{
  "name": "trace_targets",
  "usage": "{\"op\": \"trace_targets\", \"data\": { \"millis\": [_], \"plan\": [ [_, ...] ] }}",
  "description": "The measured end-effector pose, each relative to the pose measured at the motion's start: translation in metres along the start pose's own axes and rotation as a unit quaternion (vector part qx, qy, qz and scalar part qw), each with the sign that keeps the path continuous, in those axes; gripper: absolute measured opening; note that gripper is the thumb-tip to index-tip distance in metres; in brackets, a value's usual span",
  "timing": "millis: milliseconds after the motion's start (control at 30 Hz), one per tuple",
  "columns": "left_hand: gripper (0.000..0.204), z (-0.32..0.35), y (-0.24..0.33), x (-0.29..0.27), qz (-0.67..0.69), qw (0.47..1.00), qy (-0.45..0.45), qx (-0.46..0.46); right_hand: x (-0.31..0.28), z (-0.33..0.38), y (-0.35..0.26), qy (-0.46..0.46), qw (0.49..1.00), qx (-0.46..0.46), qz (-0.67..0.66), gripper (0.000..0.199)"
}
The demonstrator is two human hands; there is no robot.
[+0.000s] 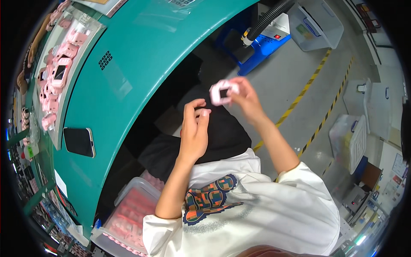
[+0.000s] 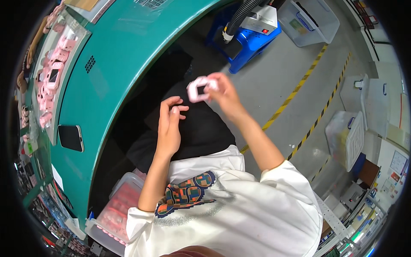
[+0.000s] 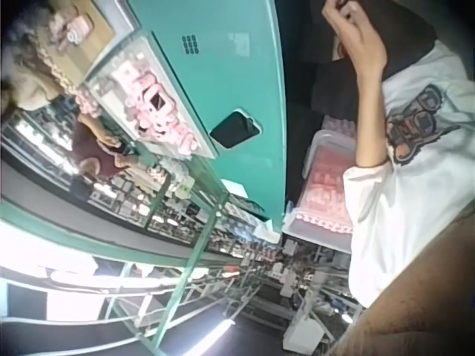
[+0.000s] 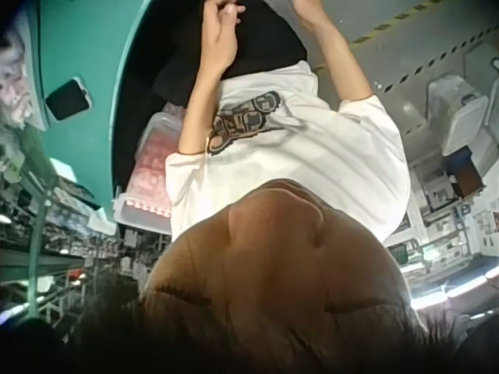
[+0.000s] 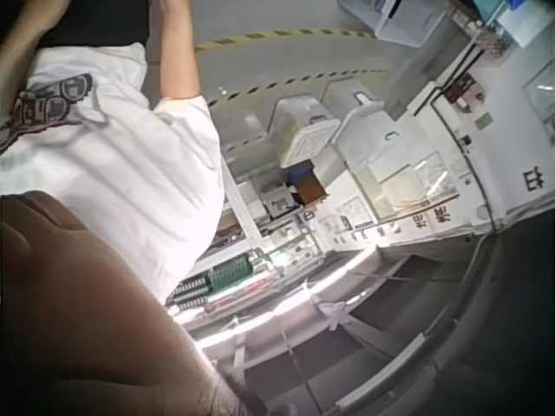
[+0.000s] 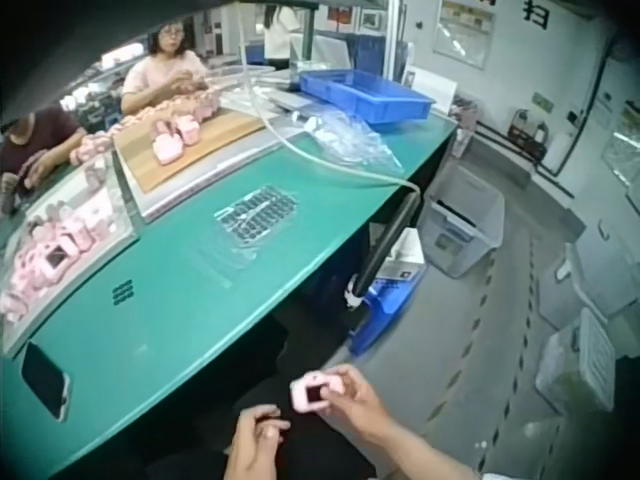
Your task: Assembling and packing small pink toy cameras into trays on a production line.
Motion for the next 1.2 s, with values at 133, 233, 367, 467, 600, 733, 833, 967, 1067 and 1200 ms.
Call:
{"op": "trace_targets", "data": {
  "millis": [133, 233, 367, 467, 600, 733, 833, 967, 1067, 1200],
  "plan": [
    [0.028, -0.006, -0.009, 0.006, 0.034, 0.998, -0.053, -0.017, -0.077, -0.095, 0.01, 0.201, 0.976, -0.079, -0.006, 0.039],
    [0.024, 0.015, -0.033, -0.004, -0.044, 0.992, -0.104, -0.056, -0.097, -0.136, 0.007, 0.237, 0.966, -0.104, -0.012, 0.042],
    [0.019, 0.023, -0.049, -0.019, 0.034, 0.994, -0.027, -0.101, -0.093, -0.143, 0.008, 0.228, 0.967, -0.111, 0.011, 0.042],
    [0.017, 0.021, -0.051, -0.022, 0.051, 0.992, -0.005, -0.116, -0.09, -0.127, 0.01, 0.191, 0.974, -0.11, 0.053, 0.038],
    [0.017, 0.013, -0.049, -0.026, 0.027, 0.994, 0.003, -0.107, -0.042, -0.062, -0.007, -0.046, 0.99, -0.029, 0.131, 0.039],
    [0.017, 0.014, -0.064, -0.024, 0.078, 0.987, -0.022, -0.138, 0.021, -0.011, -0.093, -0.191, 0.969, -0.031, 0.152, 0.043],
    [0.017, 0.018, -0.07, -0.025, 0.067, 0.991, -0.023, -0.113, 0.068, -0.015, -0.172, -0.309, 0.913, -0.221, 0.147, 0.05],
    [0.017, 0.022, -0.059, -0.027, 0.053, 0.995, -0.021, -0.076, 0.16, -0.077, -0.249, -0.135, 0.902, -0.36, 0.198, 0.035],
    [0.016, 0.033, -0.036, -0.042, 0.034, 0.998, -0.002, -0.043, 0.22, -0.17, -0.269, -0.022, 0.841, -0.443, 0.311, 0.027],
    [0.017, 0.071, 0.011, -0.087, 0.075, 0.995, 0.067, -0.002, 0.263, -0.274, -0.282, 0.077, 0.754, -0.469, 0.454, 0.024]
  ]
}}
Point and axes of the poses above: each hand's wrist, its own z-axis away from the middle knuckle, its own x-axis out of the palm, y = z × x, the point moved 4 cm from there along -z, towards the middle knuckle, and after that the axes turned 12 degrees about y, right-handed, at the moved point
